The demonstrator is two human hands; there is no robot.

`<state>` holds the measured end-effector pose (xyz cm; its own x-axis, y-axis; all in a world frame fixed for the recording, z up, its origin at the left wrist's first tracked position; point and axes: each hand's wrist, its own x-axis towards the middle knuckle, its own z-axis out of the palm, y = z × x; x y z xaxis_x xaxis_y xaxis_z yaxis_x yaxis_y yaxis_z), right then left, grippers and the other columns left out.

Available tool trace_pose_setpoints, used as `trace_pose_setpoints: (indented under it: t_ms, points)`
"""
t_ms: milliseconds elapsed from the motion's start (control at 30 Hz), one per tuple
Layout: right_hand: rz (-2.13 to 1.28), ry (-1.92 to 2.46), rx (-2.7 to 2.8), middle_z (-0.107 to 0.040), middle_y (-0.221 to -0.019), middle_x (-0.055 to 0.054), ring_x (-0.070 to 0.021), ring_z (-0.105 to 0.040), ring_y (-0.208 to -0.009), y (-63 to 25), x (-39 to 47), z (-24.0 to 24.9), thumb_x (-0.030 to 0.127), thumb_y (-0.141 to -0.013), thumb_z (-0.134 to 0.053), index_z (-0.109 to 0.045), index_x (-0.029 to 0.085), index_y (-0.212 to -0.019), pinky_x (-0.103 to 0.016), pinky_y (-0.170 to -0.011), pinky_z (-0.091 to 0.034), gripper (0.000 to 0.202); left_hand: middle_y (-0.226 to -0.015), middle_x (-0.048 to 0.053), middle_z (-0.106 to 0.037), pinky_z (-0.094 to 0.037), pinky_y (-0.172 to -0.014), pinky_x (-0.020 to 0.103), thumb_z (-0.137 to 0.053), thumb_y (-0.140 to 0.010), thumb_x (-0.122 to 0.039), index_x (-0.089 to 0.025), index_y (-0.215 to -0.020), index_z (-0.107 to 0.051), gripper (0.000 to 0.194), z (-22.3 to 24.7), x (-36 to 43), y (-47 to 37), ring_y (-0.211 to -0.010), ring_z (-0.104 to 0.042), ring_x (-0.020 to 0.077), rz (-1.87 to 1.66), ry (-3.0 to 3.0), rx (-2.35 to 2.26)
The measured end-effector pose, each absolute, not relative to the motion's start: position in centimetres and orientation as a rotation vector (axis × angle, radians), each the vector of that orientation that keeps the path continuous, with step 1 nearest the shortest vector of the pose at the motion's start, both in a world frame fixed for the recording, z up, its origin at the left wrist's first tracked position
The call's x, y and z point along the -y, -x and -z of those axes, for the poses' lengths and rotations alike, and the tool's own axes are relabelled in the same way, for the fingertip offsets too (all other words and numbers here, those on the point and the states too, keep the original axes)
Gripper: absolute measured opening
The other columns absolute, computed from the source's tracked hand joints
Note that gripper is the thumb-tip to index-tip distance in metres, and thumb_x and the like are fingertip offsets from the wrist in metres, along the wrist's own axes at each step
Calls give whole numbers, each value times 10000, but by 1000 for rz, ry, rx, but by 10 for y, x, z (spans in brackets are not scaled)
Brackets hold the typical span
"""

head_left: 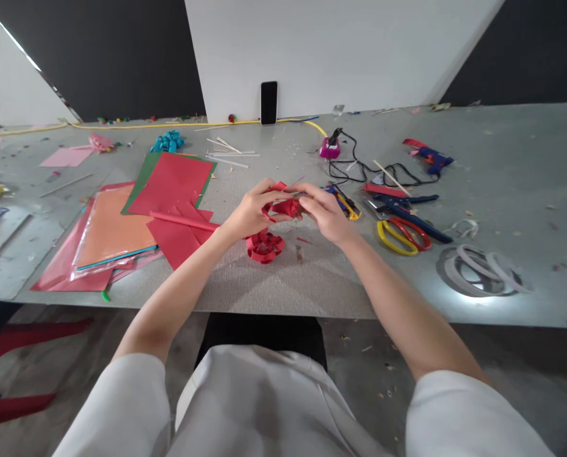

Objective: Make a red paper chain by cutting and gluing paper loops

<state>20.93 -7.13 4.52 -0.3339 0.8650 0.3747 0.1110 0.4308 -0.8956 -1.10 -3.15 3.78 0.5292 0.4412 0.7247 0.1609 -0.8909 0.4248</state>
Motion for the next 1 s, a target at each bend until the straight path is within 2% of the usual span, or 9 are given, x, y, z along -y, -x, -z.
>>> trace_pose_setpoints:
  t_ms: [100, 167, 267, 367, 467, 600, 733, 867, 1000]
  points:
    - [-990, 832, 1755, -695, -993, -37, -206, -641, -858, -209, 67, -43, 484, -958, -677, -697, 277, -1197, -368, -793, -544, 317, -1059, 83, -623, -535, -716, 283, -817, -861, -569, -220, -1191, -774, 482, -40, 32, 10, -763, -597, 124, -1296, -2308, -513]
    - [-940, 838, 1797, -682, -1107, -58, -230, -652, -986, -208, 65, -40, 492, -907, -748, -712, 282, -1149, -381, -848, -552, 323, -1038, 66, -614, -520, -701, 279, -823, -838, -603, -230, -1187, -783, 513, -42, 33, 9, -734, -573, 111, -1307, -2208, -507]
    - [-863, 828, 1833, -651, -1156, -69, -243, -635, -1081, -205, 63, -37, 542, -888, -772, -725, 289, -1090, -376, -862, -557, 327, -1001, 45, -612, -514, -715, 287, -847, -801, -625, -247, -1166, -796, 527, -44, 35, 8, -736, -571, 115, -1324, -2092, -502]
    - [-833, 805, 1839, -664, -1141, -61, -226, -635, -1069, -203, 63, -38, 588, -912, -739, -726, 283, -1020, -362, -860, -551, 323, -984, 41, -622, -501, -703, 288, -847, -798, -639, -244, -1136, -804, 522, -46, 37, 8, -729, -572, 118, -1302, -2006, -521]
    - [-917, 786, 1784, -694, -1038, -44, -199, -655, -946, -202, 66, -41, 606, -920, -728, -701, 267, -957, -350, -817, -552, 343, -979, 51, -652, -503, -750, 303, -815, -832, -646, -224, -1121, -804, 511, -49, 38, 8, -798, -598, 144, -1304, -1974, -589]
    - [-1104, 734, 1647, -720, -935, -19, -186, -688, -831, -198, 71, -44, 610, -851, -809, -643, 272, -1038, -362, -795, -583, 421, -1006, 68, -680, -516, -827, 319, -785, -864, -643, -212, -1122, -791, 503, -50, 37, 6, -895, -628, 170, -1319, -1970, -627]
    - [-1052, 782, 1613, -739, -939, -18, -166, -679, -739, -192, 75, -44, 602, -846, -821, -630, 271, -1130, -345, -716, -601, 476, -1036, 76, -684, -516, -861, 314, -751, -880, -669, -214, -1149, -766, 529, -47, 35, 5, -951, -634, 177, -1317, -1996, -643]
    - [-865, 894, 1666, -770, -1149, -81, -236, -736, -1006, -197, 71, -43, 655, -894, -740, -647, 262, -1250, -405, -891, -631, 538, -1077, 80, -655, -514, -804, 298, -726, -906, -664, -236, -1293, -703, 578, -47, 34, 8, -852, -599, 153, -1268, -2058, -719]
    - [-588, 1030, 1795, -755, -1289, -103, -307, -712, -1189, -214, 65, -43, 626, -941, -687, -644, 273, -1333, -517, -1043, -586, 529, -1123, 114, -629, -513, -984, 380, -559, -996, -696, -213, -1402, -623, 635, -47, 33, 11, -1022, -616, 212, -1251, -2165, -806]
